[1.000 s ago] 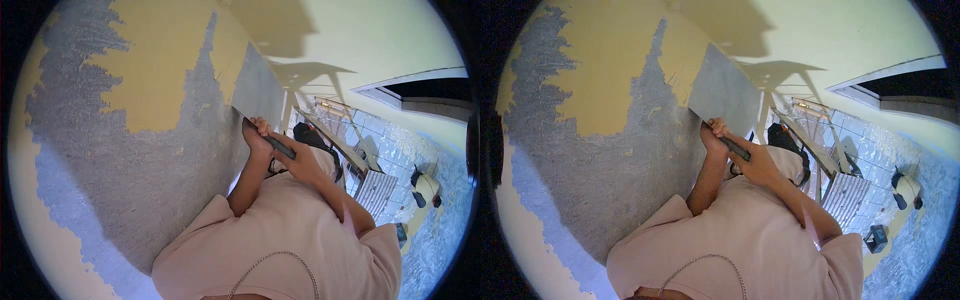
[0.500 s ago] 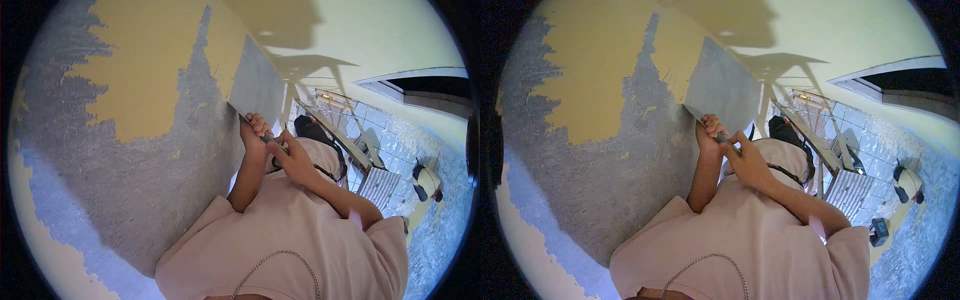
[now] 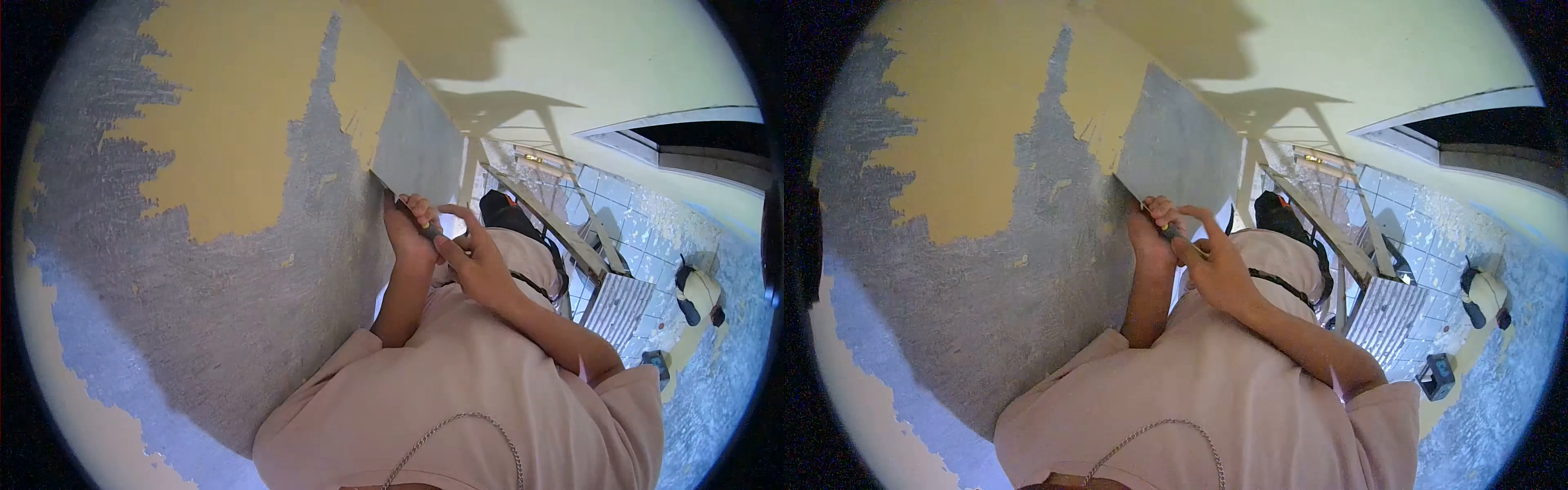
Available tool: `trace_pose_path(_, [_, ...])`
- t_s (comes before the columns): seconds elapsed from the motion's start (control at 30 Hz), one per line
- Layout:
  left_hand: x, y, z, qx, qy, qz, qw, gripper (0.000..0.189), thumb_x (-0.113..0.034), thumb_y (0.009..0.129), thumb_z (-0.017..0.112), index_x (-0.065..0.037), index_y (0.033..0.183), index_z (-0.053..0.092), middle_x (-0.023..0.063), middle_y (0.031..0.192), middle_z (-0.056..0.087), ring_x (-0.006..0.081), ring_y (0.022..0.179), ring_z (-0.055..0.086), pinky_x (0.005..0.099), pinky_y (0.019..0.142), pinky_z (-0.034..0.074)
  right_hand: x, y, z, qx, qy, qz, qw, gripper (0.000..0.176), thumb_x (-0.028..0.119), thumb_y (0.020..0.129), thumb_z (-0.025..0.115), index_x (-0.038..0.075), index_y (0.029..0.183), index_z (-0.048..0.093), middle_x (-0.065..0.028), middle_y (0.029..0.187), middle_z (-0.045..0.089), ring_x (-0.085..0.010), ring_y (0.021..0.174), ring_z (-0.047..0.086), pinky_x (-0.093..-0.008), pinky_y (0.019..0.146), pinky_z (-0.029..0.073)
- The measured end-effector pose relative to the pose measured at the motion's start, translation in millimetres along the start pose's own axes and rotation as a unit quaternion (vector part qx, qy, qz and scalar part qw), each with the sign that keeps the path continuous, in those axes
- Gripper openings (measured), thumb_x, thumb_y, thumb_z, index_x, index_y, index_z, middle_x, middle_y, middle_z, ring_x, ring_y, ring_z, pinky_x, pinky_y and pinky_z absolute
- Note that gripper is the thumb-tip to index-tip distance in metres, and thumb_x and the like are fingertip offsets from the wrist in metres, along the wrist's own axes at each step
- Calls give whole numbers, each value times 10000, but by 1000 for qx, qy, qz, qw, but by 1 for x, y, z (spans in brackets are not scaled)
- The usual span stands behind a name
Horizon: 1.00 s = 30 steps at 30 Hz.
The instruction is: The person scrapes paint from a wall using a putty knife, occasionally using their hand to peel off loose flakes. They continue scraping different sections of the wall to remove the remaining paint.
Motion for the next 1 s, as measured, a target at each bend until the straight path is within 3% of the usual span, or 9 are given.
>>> trace_pose_path(0.17, [5, 11, 10, -24, 83, 38, 996, 322, -365, 895, 452, -148, 658, 435, -36, 539, 411, 43, 415, 390, 161, 367, 334, 3, 10, -3, 13, -144, -70, 987, 390, 118, 861, 486, 69, 1248, 460, -68, 690, 567, -105, 625, 508, -244, 597, 414])
trace_pose_path(0.27, [5, 7, 7, 39, 53, 50, 997, 226, -187, 893, 427, -86, 699, 486, -23, 602, 465, 55, 444, 427, 161, 405, 391, 11, 5, -3, 22, -132, -71, 988, 375, 111, 867, 471, 77, 1240, 472, -68, 684, 557, -106, 609, 483, -252, 598, 408])
trace_pose_path(0.43, [-5, 4, 11, 95, 75, 44, 992, 214, -247, 878, 484, -120, 707, 495, -25, 630, 499, 27, 487, 467, 155, 434, 415, 23, 2, 2, 42, -133, -75, 987, 366, 103, 871, 458, 75, 1235, 479, -61, 671, 539, -94, 587, 454, -246, 585, 402])
trace_pose_path(0.6, [6, -2, 54, -38, 146, 82, 985, 210, -339, 851, 538, -139, 787, 546, -40, 609, 499, 28, 489, 491, 162, 439, 440, 28, 15, 4, 8, -107, -109, 988, 351, 95, 873, 448, 70, 1220, 493, -53, 648, 524, -86, 579, 449, -238, 569, 397])
trace_pose_path(0.7, [0, -10, 19, 40, 52, 7, 998, 225, -356, 836, 568, -132, 843, 557, -47, 637, 513, 17, 529, 515, 135, 445, 421, 24, 3, 1, 32, -142, -115, 983, 343, 91, 869, 452, 67, 1207, 505, -58, 640, 528, -90, 579, 450, -246, 555, 393])
trace_pose_path(0.77, [-2, 1, 7, 55, 24, 11, 998, 220, -339, 827, 586, -124, 831, 540, -46, 661, 529, 9, 552, 535, 117, 457, 435, 27, 0, 2, 51, -185, -48, 980, 317, 117, 856, 449, 26, 1152, 519, -267, 750, 564, -328, 615, 579, -354, 607, 444])
trace_pose_path(0.87, [2, 29, -11, 193, -64, -63, 977, 184, -281, 839, 564, -106, 801, 520, -44, 682, 534, 17, 538, 538, 138, 466, 457, 27, 4, -1, 19, -208, -114, 971, 316, 101, 846, 445, 31, 1144, 525, -273, 706, 538, -331, 576, 564, -371, 572, 430])
trace_pose_path(0.97, [-10, 30, -10, 199, 204, 102, 953, 143, -224, 857, 517, -105, 780, 499, -46, 670, 511, 16, 569, 527, 143, 518, 449, 34, 11, 8, -3, -172, -116, 978, 317, 93, 841, 444, 38, 1142, 527, -279, 733, 545, -336, 611, 583, -365, 585, 437])
trace_pose_path(1.0, [-13, 22, 4, 191, 89, 1, 978, 119, -199, 870, 481, -111, 792, 495, -49, 670, 488, 16, 579, 502, 145, 540, 427, 29, 9, 9, -4, -154, -156, 976, 328, 92, 844, 435, 41, 1158, 517, -287, 753, 544, -344, 667, 602, -357, 601, 442])
Point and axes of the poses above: each hand's wrist, its own y-axis towards the middle knuckle, its own z-axis out of the palm, x = y × z, the point moved 2 cm from there along y, towards the middle knuckle
